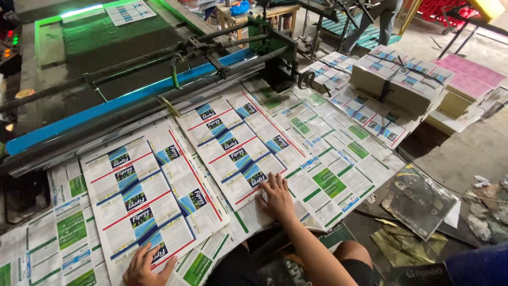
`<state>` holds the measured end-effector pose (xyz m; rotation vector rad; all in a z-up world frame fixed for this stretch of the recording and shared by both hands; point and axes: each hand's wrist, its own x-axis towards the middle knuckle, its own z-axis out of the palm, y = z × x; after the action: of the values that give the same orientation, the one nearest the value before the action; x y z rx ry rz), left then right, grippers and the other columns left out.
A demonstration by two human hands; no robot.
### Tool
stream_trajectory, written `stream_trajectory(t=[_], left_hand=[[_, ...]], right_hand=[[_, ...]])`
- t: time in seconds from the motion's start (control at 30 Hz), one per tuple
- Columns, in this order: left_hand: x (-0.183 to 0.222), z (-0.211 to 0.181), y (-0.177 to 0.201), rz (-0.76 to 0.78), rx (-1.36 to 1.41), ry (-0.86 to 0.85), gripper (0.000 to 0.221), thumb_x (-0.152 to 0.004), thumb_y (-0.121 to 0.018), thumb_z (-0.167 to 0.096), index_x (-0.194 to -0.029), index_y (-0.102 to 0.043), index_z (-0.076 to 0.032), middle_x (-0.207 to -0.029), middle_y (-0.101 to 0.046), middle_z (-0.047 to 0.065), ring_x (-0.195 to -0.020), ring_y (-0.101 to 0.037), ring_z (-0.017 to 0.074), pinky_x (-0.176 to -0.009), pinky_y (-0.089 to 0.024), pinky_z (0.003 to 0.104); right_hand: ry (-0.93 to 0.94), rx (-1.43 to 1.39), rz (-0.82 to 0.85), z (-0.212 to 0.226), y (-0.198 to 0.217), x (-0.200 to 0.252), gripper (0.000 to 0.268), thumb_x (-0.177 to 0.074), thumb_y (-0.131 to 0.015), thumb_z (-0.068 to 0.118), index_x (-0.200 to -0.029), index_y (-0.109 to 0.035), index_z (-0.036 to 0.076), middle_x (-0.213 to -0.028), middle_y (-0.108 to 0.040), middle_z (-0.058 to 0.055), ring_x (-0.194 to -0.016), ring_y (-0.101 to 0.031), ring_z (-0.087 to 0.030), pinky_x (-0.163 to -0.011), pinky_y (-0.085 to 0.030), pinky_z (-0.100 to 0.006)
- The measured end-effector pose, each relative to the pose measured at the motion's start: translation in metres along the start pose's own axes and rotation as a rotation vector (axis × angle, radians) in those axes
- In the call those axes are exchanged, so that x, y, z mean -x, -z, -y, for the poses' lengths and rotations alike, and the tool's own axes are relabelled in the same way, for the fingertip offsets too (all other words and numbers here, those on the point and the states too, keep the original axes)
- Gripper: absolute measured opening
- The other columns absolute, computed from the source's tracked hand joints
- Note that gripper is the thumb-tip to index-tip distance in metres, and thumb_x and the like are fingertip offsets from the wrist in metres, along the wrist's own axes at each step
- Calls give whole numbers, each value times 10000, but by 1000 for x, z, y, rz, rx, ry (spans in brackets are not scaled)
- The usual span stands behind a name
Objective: Operating a screen printing machine to print product labels on sheets of paper.
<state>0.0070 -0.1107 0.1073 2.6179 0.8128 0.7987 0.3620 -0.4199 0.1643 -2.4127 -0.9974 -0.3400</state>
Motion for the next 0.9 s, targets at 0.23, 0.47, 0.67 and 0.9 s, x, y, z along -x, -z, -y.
stream_trajectory(t=[0.23,0.47,0.67,0.9], left_hand=[[-6,47,-40,188,-175,47,784,-564,-903,-633,-1148,-761,-130,-1336,-615,191,-1363,-524,418,-1149,-429,566],[2,-9,5,81,-19,82,719,-544,-893,-575,-1112,-730,-165,-1335,-630,117,-1318,-552,320,-1090,-452,521],[-6,-76,51,-20,-58,163,690,-559,-897,-545,-1111,-729,-168,-1351,-627,64,-1329,-531,308,-1014,-420,555],[-4,-72,47,-21,-56,152,690,-590,-872,-578,-1133,-722,-180,-1364,-606,57,-1330,-523,283,-1037,-393,534]], right_hand=[[-21,13,12,5,9,-2,427,-892,-699,439,-1236,-671,186,-1523,-438,-277,-1436,-359,-519,-1175,-261,-594],[27,12,8,-1,4,-1,479,-880,-700,454,-1265,-649,174,-1517,-460,-261,-1426,-384,-494,-1170,-279,-577],[26,50,-2,-1,0,1,524,-850,-692,456,-1292,-649,180,-1512,-479,-243,-1414,-401,-486,-1166,-300,-569],[55,94,7,-4,1,1,583,-863,-670,518,-1349,-636,196,-1527,-477,-234,-1431,-393,-473,-1171,-306,-563]])
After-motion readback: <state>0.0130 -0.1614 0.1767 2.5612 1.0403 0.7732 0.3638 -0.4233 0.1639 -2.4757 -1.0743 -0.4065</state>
